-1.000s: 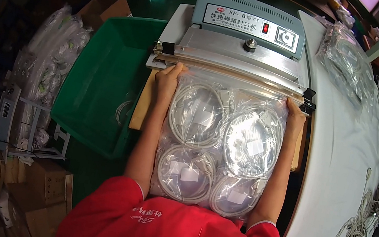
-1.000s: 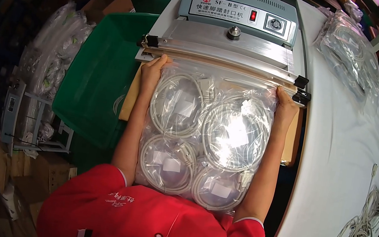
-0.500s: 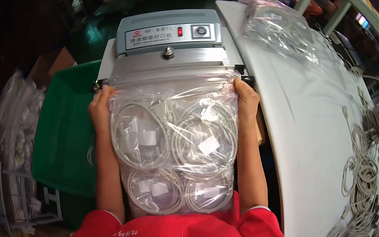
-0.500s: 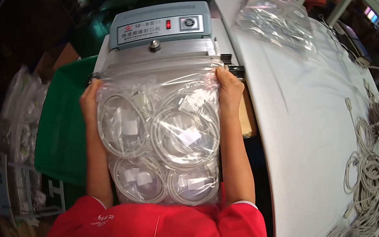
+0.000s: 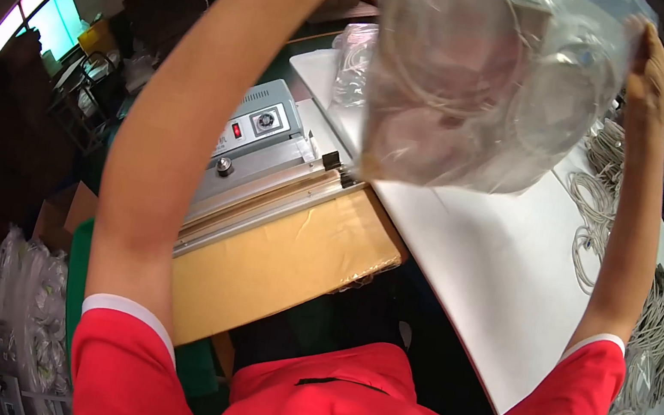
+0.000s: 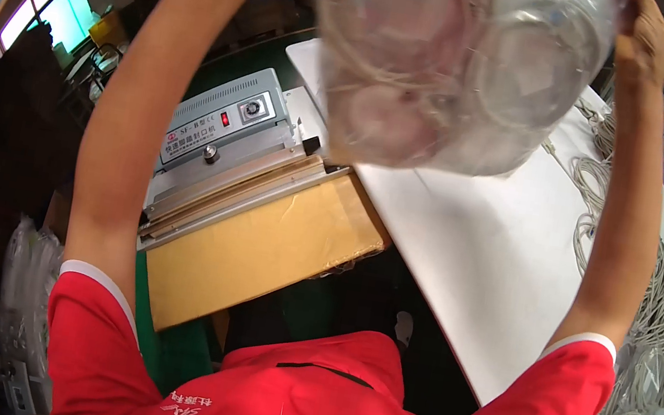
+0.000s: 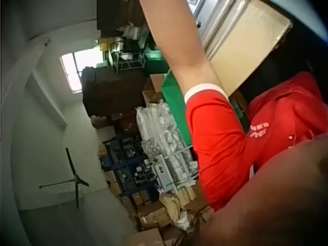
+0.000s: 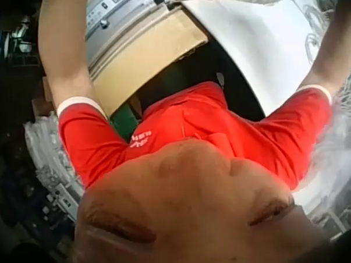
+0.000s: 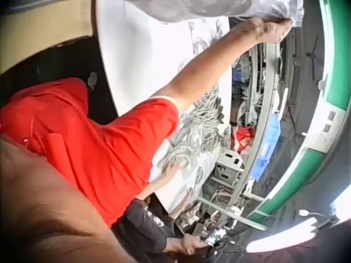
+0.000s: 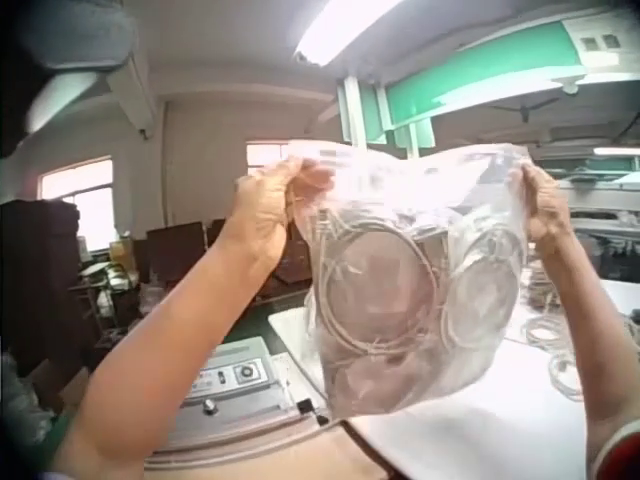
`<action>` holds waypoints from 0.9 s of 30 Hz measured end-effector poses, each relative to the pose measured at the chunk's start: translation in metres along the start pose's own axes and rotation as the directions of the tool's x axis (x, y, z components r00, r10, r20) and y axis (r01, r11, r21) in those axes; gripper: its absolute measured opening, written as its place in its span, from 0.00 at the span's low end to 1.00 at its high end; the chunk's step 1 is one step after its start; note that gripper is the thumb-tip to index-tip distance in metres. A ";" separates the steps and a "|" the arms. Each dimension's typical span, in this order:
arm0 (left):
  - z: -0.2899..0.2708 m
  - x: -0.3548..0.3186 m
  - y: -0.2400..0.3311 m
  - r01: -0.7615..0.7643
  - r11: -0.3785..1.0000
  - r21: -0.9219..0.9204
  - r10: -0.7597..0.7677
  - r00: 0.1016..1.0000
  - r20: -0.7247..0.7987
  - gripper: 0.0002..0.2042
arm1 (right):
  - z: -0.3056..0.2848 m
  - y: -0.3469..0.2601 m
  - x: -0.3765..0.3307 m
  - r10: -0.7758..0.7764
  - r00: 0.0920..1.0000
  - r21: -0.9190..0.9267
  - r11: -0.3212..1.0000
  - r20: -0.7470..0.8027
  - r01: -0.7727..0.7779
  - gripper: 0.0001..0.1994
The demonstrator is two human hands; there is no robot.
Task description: Seal small bags of coiled cables using a heat sealer and pack them into a larger shipping bag.
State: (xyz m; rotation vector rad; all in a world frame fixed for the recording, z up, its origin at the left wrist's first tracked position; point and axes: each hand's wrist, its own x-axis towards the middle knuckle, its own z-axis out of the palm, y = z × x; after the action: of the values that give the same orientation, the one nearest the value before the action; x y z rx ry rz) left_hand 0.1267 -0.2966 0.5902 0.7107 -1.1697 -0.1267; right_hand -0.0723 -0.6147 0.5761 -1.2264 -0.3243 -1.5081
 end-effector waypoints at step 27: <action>-0.192 -0.085 -0.286 0.928 0.345 0.138 -0.762 0.363 -0.536 0.19 | -0.010 0.287 -0.149 0.907 0.332 -0.694 0.064 -0.259 -0.717 0.22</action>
State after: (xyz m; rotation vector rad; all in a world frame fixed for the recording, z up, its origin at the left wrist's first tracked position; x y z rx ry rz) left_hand 0.3344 -0.3963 0.3203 1.6684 -0.2747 -0.6372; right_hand 0.1435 -0.6392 0.3364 -1.7640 0.8852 -0.3226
